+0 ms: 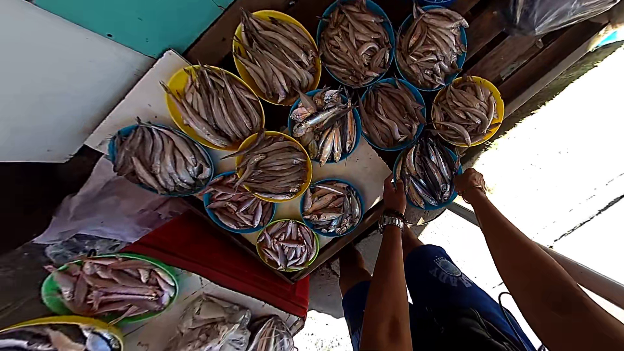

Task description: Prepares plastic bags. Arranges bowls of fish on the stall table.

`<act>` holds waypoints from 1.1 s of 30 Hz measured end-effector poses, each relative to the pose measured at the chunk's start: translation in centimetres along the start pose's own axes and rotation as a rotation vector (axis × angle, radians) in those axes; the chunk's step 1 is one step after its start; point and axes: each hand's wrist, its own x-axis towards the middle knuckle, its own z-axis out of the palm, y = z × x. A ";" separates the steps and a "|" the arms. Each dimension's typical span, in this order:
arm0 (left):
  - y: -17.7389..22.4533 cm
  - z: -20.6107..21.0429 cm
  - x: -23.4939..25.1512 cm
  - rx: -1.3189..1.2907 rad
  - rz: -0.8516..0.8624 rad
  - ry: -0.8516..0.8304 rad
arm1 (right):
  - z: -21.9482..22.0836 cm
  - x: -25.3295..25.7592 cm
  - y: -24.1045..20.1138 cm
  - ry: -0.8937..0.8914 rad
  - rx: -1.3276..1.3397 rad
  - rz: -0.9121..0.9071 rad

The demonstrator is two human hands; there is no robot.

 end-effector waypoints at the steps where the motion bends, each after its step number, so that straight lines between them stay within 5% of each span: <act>1: -0.1 -0.4 -0.3 0.013 -0.004 -0.005 | 0.2 -0.6 0.3 -0.010 -0.016 -0.007; 22: -1.3 -5.1 -1.9 0.052 -0.004 0.023 | 2.9 -5.6 1.2 -0.158 0.004 -0.048; 33: -3.5 -8.8 -3.2 -0.200 0.109 0.259 | 7.4 -3.6 -1.4 -0.155 0.047 -0.411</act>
